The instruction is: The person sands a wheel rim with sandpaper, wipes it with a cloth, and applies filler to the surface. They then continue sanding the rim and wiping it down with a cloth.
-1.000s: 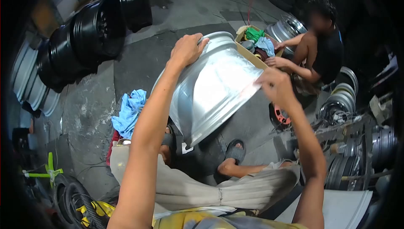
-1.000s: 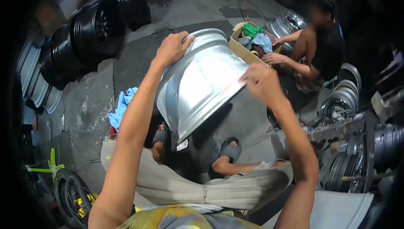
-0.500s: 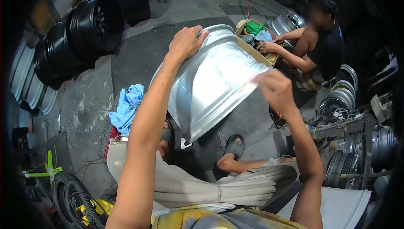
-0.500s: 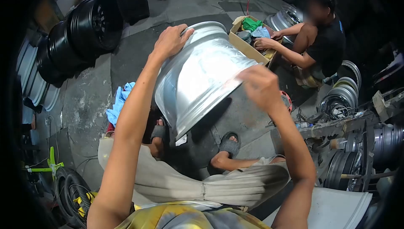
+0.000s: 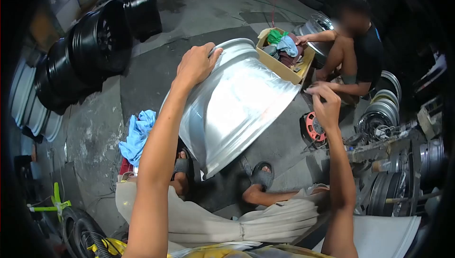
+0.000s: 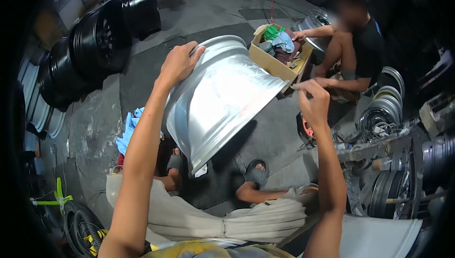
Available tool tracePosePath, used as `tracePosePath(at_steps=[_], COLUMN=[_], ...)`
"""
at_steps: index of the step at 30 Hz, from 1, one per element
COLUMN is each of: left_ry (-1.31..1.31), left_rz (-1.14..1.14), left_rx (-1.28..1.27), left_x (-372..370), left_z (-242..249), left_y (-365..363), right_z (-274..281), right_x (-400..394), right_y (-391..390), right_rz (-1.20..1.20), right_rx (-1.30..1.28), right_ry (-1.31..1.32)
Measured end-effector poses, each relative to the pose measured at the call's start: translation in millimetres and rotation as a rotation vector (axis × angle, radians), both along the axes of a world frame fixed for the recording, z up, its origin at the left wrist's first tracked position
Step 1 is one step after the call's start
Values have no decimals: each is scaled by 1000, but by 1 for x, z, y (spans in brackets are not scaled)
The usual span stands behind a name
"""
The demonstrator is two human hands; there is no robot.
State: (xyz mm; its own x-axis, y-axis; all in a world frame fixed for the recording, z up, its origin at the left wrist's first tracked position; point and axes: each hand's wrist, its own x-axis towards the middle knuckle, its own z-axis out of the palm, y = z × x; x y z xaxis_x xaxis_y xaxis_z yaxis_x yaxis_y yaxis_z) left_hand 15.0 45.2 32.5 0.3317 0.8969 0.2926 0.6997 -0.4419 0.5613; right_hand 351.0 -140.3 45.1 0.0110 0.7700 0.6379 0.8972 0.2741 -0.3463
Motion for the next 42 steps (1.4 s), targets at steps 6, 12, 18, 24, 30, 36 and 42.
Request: tracePosePath(at_steps=[6, 12, 18, 24, 30, 36, 42], left_ry=[2, -15, 21, -8, 22, -15, -60], left_rz=[-23, 0, -20, -16, -16, 5, 160], left_rx=[15, 24, 13, 16, 36, 22, 77], left_x=[0, 1, 0, 0, -3, -8, -33], left_z=[0, -2, 0, -5, -1, -3, -19], left_y=[0, 3, 3, 4, 2, 5, 15], right_z=[-6, 7, 9, 15, 12, -12, -11], right_x=[-34, -68, -135, -63, -74, -139, -124], right_y=[-27, -18, -54, -15, 4, 46, 120], right_rz=[52, 336, 597, 185, 152, -71, 198], right_rx=[-59, -130, -209, -104, 69, 67, 204], right_ry=[-79, -212, -260, -275, 576, 591, 643])
